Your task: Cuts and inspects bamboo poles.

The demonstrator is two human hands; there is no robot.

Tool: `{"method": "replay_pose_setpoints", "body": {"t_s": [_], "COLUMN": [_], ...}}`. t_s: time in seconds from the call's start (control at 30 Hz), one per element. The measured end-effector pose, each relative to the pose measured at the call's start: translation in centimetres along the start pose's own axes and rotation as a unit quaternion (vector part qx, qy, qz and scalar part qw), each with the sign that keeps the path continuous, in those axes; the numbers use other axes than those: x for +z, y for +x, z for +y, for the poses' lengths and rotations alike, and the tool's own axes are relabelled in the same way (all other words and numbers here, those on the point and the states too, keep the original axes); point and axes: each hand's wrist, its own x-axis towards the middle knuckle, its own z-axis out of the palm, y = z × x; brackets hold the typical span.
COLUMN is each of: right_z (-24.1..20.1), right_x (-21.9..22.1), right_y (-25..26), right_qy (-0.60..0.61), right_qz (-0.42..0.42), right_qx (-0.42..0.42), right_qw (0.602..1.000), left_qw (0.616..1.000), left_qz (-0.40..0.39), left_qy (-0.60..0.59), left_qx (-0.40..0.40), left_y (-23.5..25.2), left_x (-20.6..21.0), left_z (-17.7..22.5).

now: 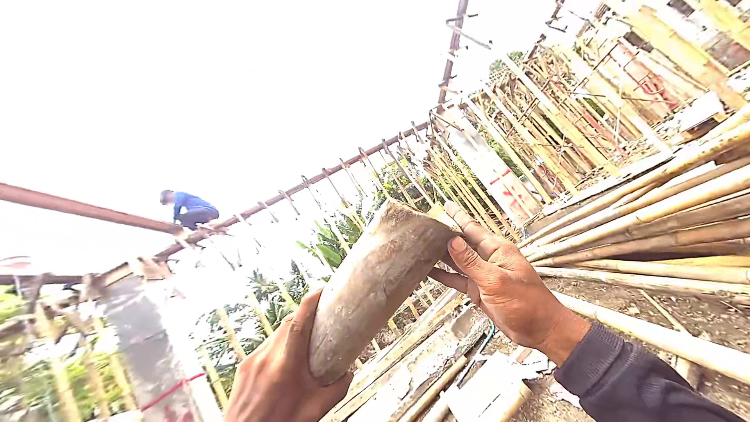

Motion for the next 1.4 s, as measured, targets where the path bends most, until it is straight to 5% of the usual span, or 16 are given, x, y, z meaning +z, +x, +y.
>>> {"method": "replay_pose_setpoints", "body": {"t_s": [1.4], "right_z": [1.7], "right_x": [-5.8], "right_y": [-2.8], "right_qy": [-0.022], "right_qz": [-0.013], "right_qx": [0.033], "right_qw": [0.999], "left_qw": [1.0], "left_qz": [-0.01], "left_qy": [-0.011], "left_qx": [0.02], "left_y": [-1.9], "left_x": [4.0], "left_z": [3.6]}}
